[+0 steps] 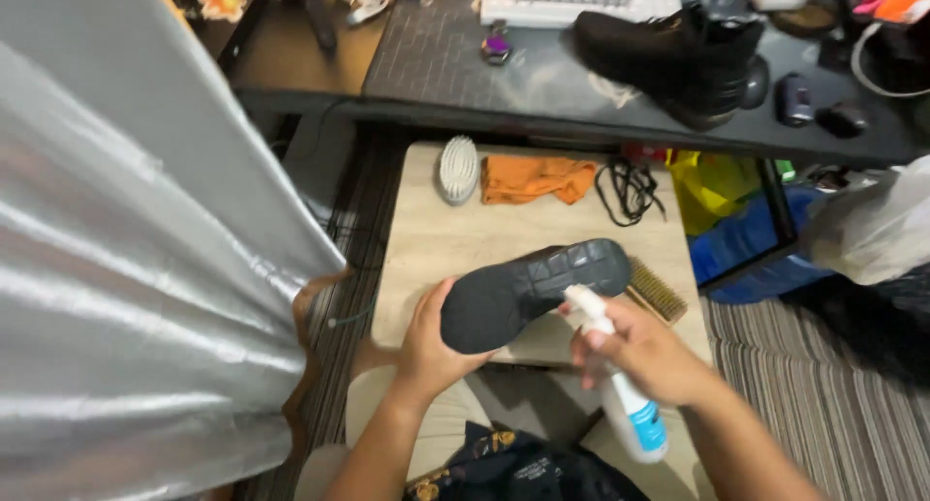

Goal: The person scrubs the sole of a black shoe with a brush, sprays it with a cleaning solution, scrubs again, and wipes the sole with an orange cloth. The shoe is held in the left hand while the right hand performs the cleaning actions.

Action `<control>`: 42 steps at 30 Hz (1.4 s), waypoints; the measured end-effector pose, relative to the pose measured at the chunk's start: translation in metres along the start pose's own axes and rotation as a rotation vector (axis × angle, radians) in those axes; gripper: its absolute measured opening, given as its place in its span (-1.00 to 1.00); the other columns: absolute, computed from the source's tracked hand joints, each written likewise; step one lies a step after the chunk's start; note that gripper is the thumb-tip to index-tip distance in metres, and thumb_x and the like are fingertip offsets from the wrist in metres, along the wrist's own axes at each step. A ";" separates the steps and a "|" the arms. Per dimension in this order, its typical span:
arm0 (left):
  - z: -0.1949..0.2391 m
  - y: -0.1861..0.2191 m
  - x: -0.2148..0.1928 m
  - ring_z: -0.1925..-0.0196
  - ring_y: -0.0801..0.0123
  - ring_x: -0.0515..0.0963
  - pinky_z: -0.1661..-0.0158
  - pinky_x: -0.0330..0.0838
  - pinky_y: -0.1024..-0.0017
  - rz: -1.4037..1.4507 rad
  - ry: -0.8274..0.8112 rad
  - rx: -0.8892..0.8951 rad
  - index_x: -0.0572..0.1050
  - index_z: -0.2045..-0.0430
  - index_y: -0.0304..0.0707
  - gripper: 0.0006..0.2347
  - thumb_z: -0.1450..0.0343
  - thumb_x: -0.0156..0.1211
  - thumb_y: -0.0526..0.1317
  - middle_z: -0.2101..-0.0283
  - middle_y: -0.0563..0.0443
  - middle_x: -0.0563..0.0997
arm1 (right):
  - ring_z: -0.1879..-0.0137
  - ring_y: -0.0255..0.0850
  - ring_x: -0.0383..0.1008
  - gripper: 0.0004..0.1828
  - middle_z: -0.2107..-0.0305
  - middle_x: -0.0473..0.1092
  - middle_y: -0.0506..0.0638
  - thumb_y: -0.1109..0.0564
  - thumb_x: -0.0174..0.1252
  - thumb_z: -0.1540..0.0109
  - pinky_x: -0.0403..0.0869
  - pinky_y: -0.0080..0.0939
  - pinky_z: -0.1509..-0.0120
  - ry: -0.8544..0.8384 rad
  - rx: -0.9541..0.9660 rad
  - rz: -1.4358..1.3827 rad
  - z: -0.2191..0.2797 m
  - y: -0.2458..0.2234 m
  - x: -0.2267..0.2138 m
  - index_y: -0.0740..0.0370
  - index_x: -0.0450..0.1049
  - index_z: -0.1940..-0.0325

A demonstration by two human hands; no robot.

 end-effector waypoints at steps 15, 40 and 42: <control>0.005 -0.008 0.006 -0.37 0.05 0.39 -0.31 0.28 0.16 0.008 0.044 0.002 0.23 -0.32 -0.27 -0.07 -0.05 0.68 -0.07 -0.31 -0.17 0.42 | 0.50 0.03 0.58 -0.58 0.46 0.54 0.18 -0.06 0.11 -0.28 0.55 -0.05 0.31 -0.146 0.101 -0.111 -0.030 0.011 0.048 0.37 0.45 0.00; 0.001 -0.010 0.011 -0.24 -0.09 0.51 -0.25 0.37 0.06 0.077 0.187 0.043 0.36 -0.26 -0.35 -0.02 0.11 0.72 -0.07 -0.15 -0.30 0.51 | 0.56 0.14 0.67 -0.58 0.52 0.56 0.37 0.06 -0.01 -0.32 0.65 0.12 0.52 0.112 0.056 -0.061 -0.013 0.001 -0.010 0.48 0.50 -0.05; 0.001 -0.012 0.014 -0.25 -0.06 0.51 -0.27 0.37 0.09 0.058 0.193 0.036 0.36 -0.26 -0.33 -0.01 0.13 0.72 -0.05 -0.16 -0.28 0.50 | 0.56 0.07 0.68 -0.66 0.55 0.57 0.32 0.07 0.06 -0.29 0.65 0.04 0.49 0.019 0.047 -0.081 -0.015 -0.006 0.017 0.40 0.51 0.02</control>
Point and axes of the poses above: each hand's wrist, its own z-axis away from the middle knuckle, its own x-axis out of the palm, y = z × x, the point moved 1 cm from there along -z, towards the middle knuckle
